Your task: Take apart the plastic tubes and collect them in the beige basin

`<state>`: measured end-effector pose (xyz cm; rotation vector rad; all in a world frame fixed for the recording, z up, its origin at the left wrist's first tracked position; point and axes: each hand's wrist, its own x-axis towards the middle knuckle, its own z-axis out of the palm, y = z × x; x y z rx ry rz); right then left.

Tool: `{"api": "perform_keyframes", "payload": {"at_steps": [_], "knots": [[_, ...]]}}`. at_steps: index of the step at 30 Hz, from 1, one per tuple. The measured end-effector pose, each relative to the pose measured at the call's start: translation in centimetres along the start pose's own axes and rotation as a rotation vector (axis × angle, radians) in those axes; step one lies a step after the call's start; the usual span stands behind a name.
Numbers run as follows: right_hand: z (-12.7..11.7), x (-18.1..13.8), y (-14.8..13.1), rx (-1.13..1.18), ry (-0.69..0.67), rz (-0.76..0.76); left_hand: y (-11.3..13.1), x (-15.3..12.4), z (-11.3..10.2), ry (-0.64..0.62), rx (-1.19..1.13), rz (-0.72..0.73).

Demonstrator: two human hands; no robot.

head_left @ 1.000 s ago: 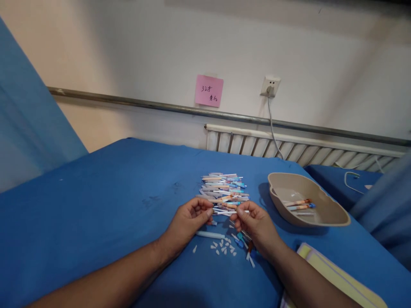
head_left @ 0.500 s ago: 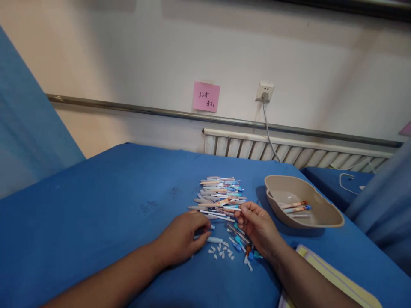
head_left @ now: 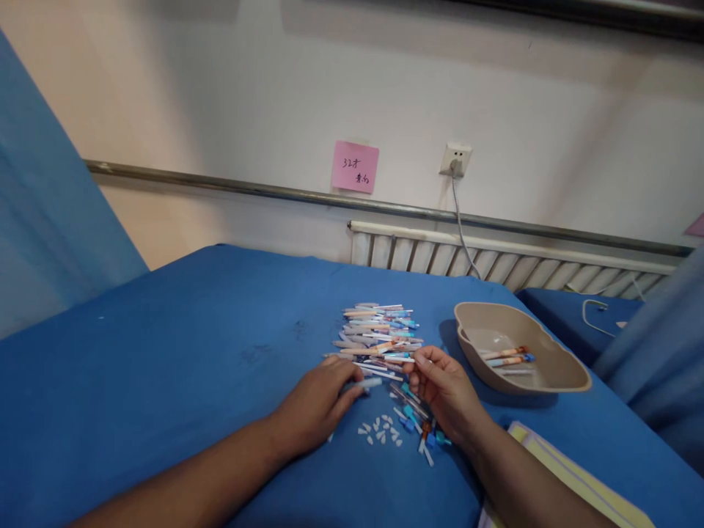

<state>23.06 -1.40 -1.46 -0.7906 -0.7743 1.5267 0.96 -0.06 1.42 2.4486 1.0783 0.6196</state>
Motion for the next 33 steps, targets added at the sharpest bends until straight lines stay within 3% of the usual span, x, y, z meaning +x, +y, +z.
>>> {"api": "perform_keyframes", "payload": {"at_steps": [5, 14, 20, 22, 27, 33], "knots": [[-0.1, 0.1, -0.1, 0.004, 0.004, -0.021, -0.4, 0.3, 0.0, 0.119, -0.124, -0.105], [-0.2, 0.1, 0.0, -0.033, 0.001, -0.057, -0.2, 0.3, 0.0, 0.167, -0.24, -0.124], [-0.2, 0.1, 0.2, -0.025, -0.005, -0.054, 0.0, 0.9, 0.4, 0.291, -0.65, -0.273], [0.0, 0.0, 0.3, -0.022, -0.01, -0.045, 0.5, 0.7, 0.5, 0.272, -0.713, -0.279], [0.5, -0.4, 0.3, -0.023, -0.036, -0.025, 1.7, 0.2, 0.7, 0.238, -0.73, -0.328], [0.5, -0.7, 0.3, -0.035, -0.082, -0.005, 2.0, 0.3, 0.7, 0.325, -0.659, -0.414]]}}
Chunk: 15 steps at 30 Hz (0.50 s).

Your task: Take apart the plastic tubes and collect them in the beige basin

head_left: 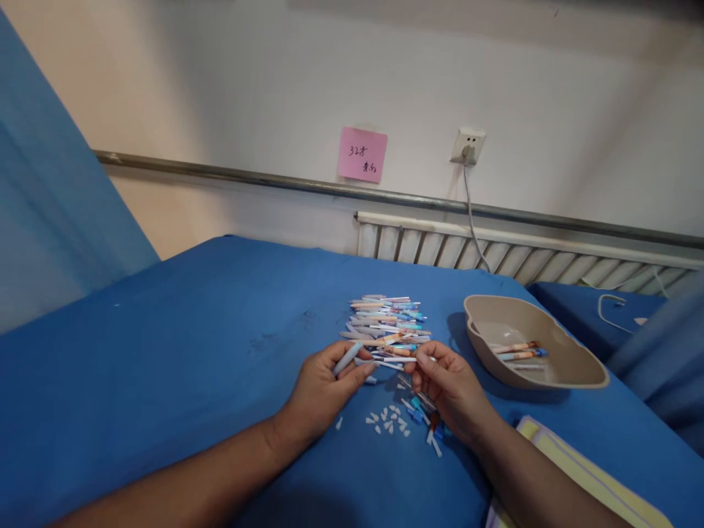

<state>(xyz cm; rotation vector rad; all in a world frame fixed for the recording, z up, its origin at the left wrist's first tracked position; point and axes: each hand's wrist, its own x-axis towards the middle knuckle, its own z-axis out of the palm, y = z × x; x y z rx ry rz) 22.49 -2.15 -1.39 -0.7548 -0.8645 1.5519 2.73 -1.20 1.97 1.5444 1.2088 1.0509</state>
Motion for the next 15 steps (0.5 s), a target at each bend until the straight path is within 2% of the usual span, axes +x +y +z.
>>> {"api": "perform_keyframes", "payload": {"at_steps": [9, 15], "knots": [[-0.03, 0.02, 0.01, -0.019, -0.012, 0.002, -0.21, -0.4, -0.28, 0.075, 0.137, 0.142], [0.15, -0.03, -0.13, -0.055, -0.001, 0.002, -0.38, -0.28, -0.5, 0.034, 0.192, 0.193]]}}
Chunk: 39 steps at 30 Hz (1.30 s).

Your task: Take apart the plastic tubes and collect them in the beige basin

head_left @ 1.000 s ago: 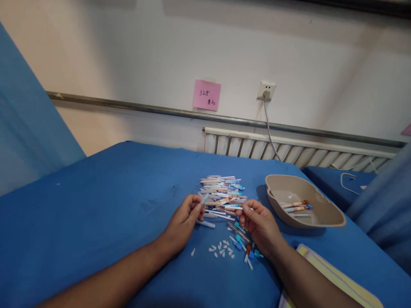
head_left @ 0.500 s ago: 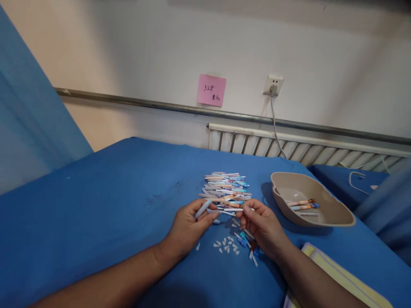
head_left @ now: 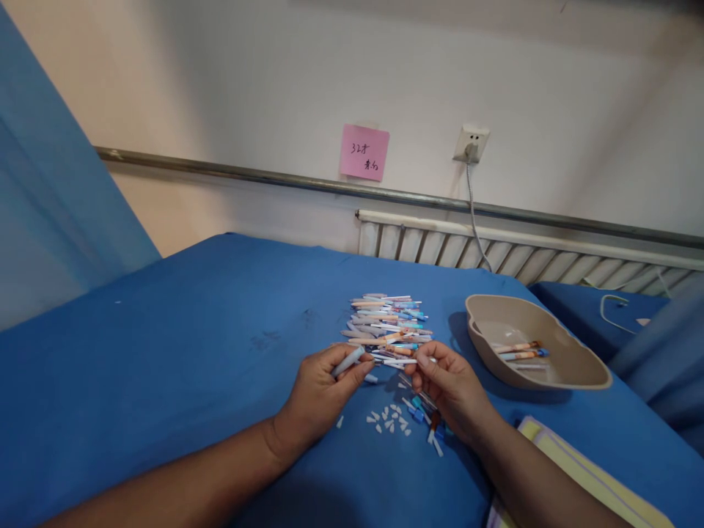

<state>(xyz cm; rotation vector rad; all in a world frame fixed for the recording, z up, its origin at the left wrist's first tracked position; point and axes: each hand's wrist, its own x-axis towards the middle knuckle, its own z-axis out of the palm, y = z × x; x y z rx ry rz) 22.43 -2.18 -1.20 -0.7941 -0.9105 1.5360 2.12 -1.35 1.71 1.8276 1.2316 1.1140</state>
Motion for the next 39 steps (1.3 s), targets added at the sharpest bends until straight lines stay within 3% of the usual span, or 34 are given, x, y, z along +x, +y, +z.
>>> {"api": "perform_keyframes", "payload": {"at_steps": [12, 27, 30, 35, 39], "knots": [[0.2, -0.1, 0.6, 0.05, 0.018, 0.081, -0.2, -0.3, 0.1, -0.008, 0.082, 0.07], [0.2, -0.1, 0.2, 0.099, -0.014, 0.108, -0.2, -0.3, 0.2, 0.0, 0.018, 0.04], [0.1, 0.0, 0.0, 0.102, -0.005, 0.095, 0.2, 0.0, -0.3, -0.057, 0.001, 0.045], [-0.3, 0.2, -0.1, 0.119, 0.022, 0.072, 1.6, 0.7, -1.9, -0.276, 0.19, 0.141], [-0.5, 0.3, -0.1, 0.11, 0.016, 0.04, 1.8, 0.8, -2.2, -0.336, 0.295, 0.174]]}}
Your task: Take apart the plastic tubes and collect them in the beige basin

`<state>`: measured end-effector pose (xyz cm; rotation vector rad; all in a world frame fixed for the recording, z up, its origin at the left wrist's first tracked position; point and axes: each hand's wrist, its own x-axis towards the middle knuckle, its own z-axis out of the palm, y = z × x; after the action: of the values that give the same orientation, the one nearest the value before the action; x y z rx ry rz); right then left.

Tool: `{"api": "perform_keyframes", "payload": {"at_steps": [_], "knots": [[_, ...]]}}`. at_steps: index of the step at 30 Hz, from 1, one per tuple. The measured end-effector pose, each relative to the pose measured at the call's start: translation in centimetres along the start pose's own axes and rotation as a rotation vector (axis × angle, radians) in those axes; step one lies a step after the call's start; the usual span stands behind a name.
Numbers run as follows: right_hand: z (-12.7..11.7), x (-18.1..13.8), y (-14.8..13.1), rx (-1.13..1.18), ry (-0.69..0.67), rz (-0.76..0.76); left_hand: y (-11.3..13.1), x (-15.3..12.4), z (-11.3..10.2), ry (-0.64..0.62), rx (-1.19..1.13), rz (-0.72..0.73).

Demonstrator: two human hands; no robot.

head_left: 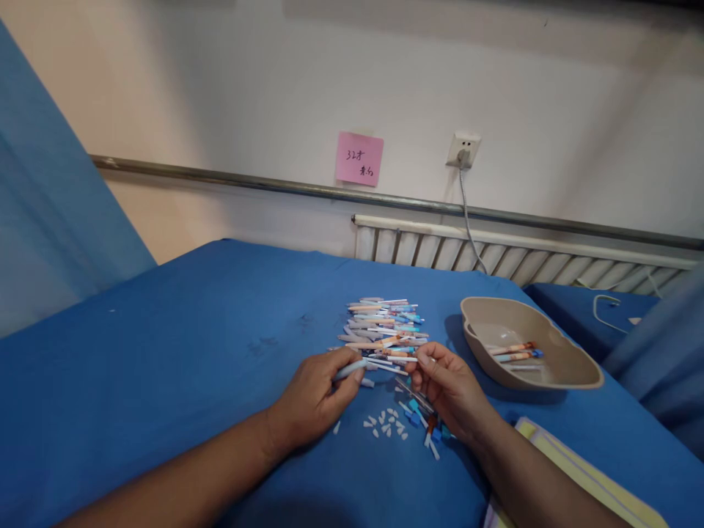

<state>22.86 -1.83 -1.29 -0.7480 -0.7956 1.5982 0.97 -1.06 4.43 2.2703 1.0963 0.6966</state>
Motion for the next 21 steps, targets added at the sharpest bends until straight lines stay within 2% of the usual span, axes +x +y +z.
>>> {"api": "perform_keyframes", "payload": {"at_steps": [14, 21], "knots": [[0.32, -0.08, 0.0, -0.104, -0.021, -0.037, -0.78, -0.14, 0.78, 0.003, 0.086, 0.042], [0.01, -0.17, -0.28, -0.388, -0.001, -0.128, -0.87, -0.09, 0.76, -0.112, 0.241, 0.142]]}}
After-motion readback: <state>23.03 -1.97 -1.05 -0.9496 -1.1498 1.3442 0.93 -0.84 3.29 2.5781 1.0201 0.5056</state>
